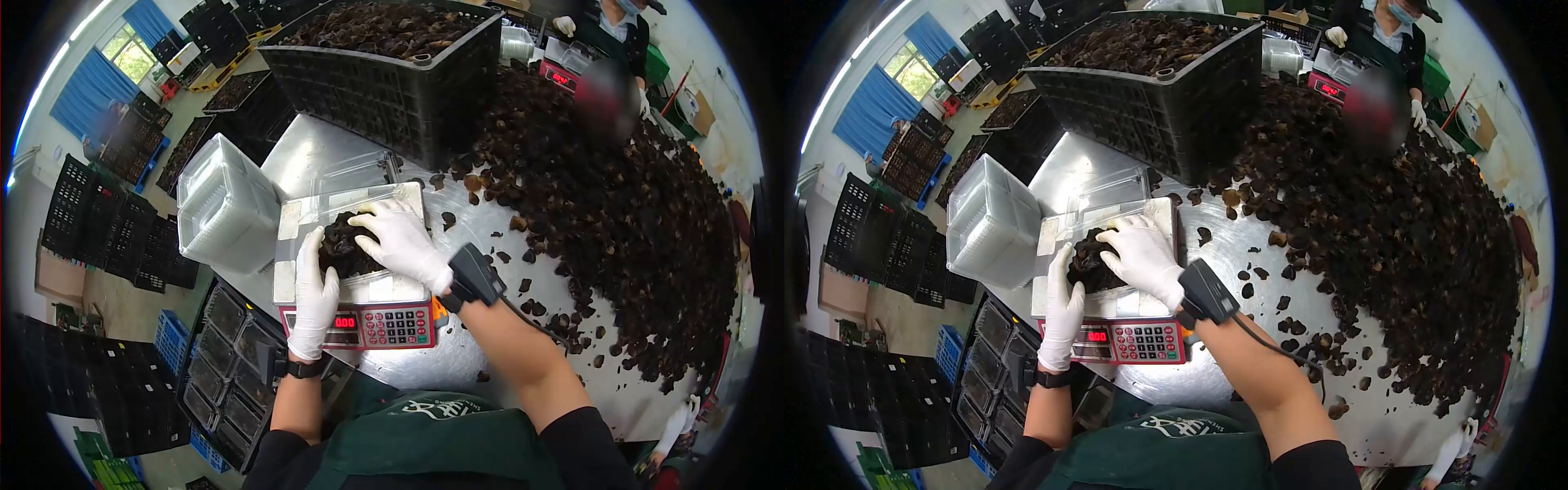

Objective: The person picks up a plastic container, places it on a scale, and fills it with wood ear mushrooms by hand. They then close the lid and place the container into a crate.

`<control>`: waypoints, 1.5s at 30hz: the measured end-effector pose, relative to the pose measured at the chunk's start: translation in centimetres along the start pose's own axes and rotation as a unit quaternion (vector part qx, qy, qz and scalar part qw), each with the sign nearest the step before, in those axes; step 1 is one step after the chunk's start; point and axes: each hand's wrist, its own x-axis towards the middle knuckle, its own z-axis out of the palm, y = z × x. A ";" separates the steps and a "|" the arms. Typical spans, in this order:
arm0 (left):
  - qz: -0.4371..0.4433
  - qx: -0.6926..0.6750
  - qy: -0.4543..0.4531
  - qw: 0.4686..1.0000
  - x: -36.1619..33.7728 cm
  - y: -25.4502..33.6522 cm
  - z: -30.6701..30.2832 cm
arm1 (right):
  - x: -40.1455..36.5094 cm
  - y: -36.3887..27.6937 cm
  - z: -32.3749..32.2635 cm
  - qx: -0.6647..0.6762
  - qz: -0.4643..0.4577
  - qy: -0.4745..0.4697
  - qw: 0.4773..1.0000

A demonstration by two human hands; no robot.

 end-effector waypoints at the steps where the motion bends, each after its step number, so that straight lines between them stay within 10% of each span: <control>1: 0.016 0.006 -0.001 1.000 -0.1 -0.3 0.1 | -0.2 0.1 -0.1 0.033 -0.016 0.026 0.999; 15: -0.005 0.069 0.143 0.987 1.4 0.4 -7.0 | -28.7 3.4 -13.1 0.021 0.390 0.243 0.888; 20: 0.141 0.150 0.043 0.978 2.1 3.7 -3.7 | -35.5 3.1 -11.4 0.089 0.456 0.319 0.826; 27: 0.141 0.221 0.016 0.965 2.7 3.2 -0.2 | -30.1 0.0 -12.1 -0.007 0.360 0.282 0.889; 32: 0.033 0.009 0.047 0.998 1.7 3.9 -1.6 | -27.9 -1.9 -11.0 0.058 0.332 0.277 0.900; 37: 0.107 -0.135 0.033 0.984 -0.9 7.9 1.0 | -24.8 -6.9 -10.0 0.109 0.329 0.173 0.922; 40: 0.134 -0.130 -0.112 0.976 -4.5 10.6 4.9 | -25.2 -7.1 -7.2 0.399 0.307 0.125 0.855; 45: 0.136 -0.126 -0.311 0.932 -9.4 14.0 10.2 | -28.4 -7.4 -8.1 0.379 0.392 0.124 0.829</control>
